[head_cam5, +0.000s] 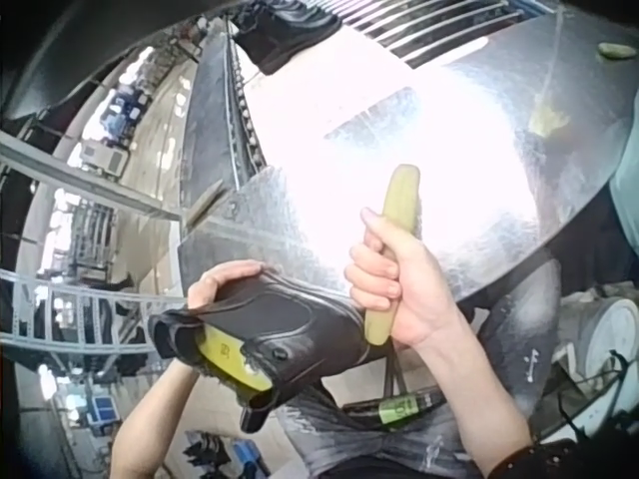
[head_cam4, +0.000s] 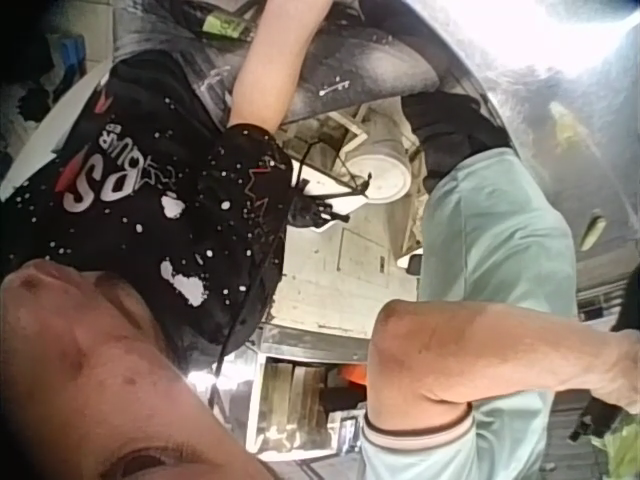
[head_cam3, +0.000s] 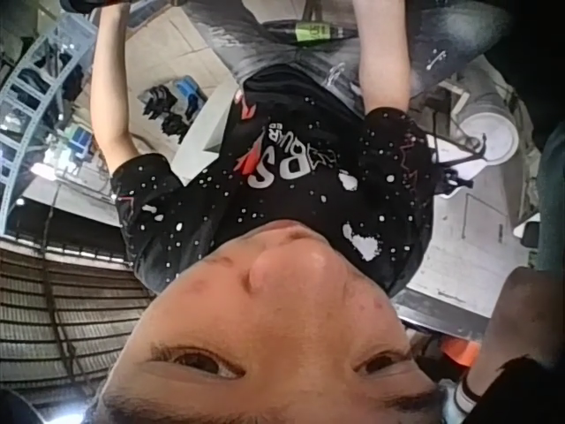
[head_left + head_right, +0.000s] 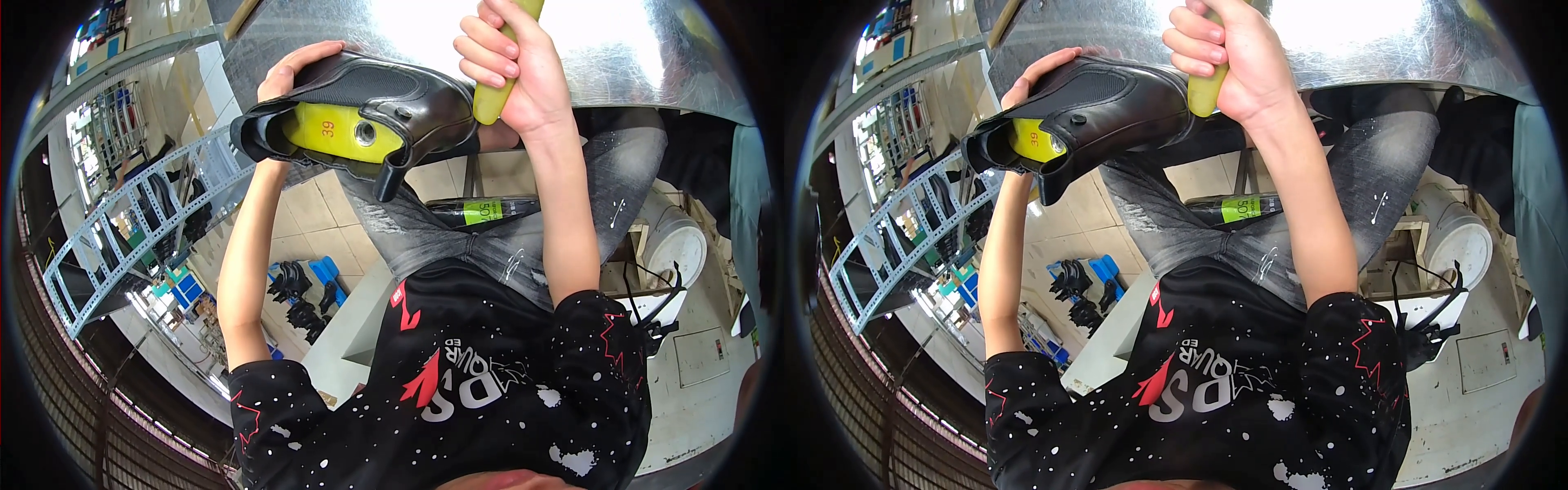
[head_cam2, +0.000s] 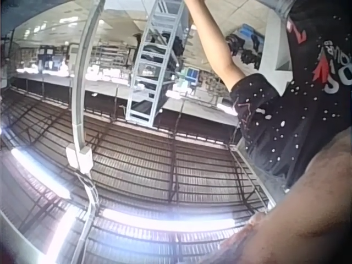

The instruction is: Scrape the bottom edges of a black boot with a handheld scraping tool.

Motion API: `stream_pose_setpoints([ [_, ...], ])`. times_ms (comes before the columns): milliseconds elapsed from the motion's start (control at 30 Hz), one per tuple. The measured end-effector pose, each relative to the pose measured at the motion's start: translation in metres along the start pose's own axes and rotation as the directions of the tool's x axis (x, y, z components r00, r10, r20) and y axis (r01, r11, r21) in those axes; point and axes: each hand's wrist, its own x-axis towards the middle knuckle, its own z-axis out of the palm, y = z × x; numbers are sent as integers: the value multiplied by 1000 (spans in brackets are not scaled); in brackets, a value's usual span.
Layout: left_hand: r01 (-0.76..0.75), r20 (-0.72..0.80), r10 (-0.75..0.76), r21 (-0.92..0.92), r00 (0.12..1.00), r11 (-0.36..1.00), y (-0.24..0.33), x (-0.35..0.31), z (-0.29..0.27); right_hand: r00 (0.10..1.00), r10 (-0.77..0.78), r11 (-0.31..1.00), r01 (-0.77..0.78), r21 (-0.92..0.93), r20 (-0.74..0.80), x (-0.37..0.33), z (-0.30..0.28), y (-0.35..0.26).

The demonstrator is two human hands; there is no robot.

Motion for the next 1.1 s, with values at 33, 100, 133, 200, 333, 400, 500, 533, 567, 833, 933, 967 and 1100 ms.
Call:
stream_pose_setpoints([
  [33,3,-2,-3,1,1000,1000,0,-1,-1,1000,-7,1000,7,-9,-12,0,2,1],
  [100,39,7,-38,-164,999,986,1,-2,-2,999,-13,999,12,-36,-36,-1,6,2],
  [133,40,8,-40,-167,999,985,3,-2,-1,998,-23,998,19,-64,-60,-2,7,3],
  [200,23,-3,-23,-24,1000,999,8,-1,2,994,-49,994,39,-102,-99,-5,8,4],
  [333,11,-10,-11,32,1000,999,15,-1,4,987,-69,989,48,-136,-149,-5,12,7],
  [400,-29,-23,31,98,999,995,13,-1,3,994,-45,994,35,-99,-99,-3,8,6],
  [500,45,-21,-47,-85,999,995,8,-2,0,999,-25,998,22,-67,-40,-2,8,6],
  [533,46,-22,-48,-87,999,995,8,-2,1,999,-26,997,23,-71,-30,-2,8,5],
  [567,81,-11,-82,-65,997,995,8,-2,0,999,-24,997,22,-72,-32,-2,6,5],
  [833,83,-8,-83,-53,996,995,5,-2,-1,999,-1,987,-7,-160,-51,1,12,6],
  [933,55,10,-55,-123,998,991,1,-2,0,996,7,948,-37,-315,-94,0,27,4],
  [967,55,11,-54,-122,998,991,1,-2,0,995,5,948,-35,-315,-96,2,29,3],
  [1100,139,4,-142,-235,990,962,7,-2,2,990,118,877,-138,-460,-74,3,41,-1],
])
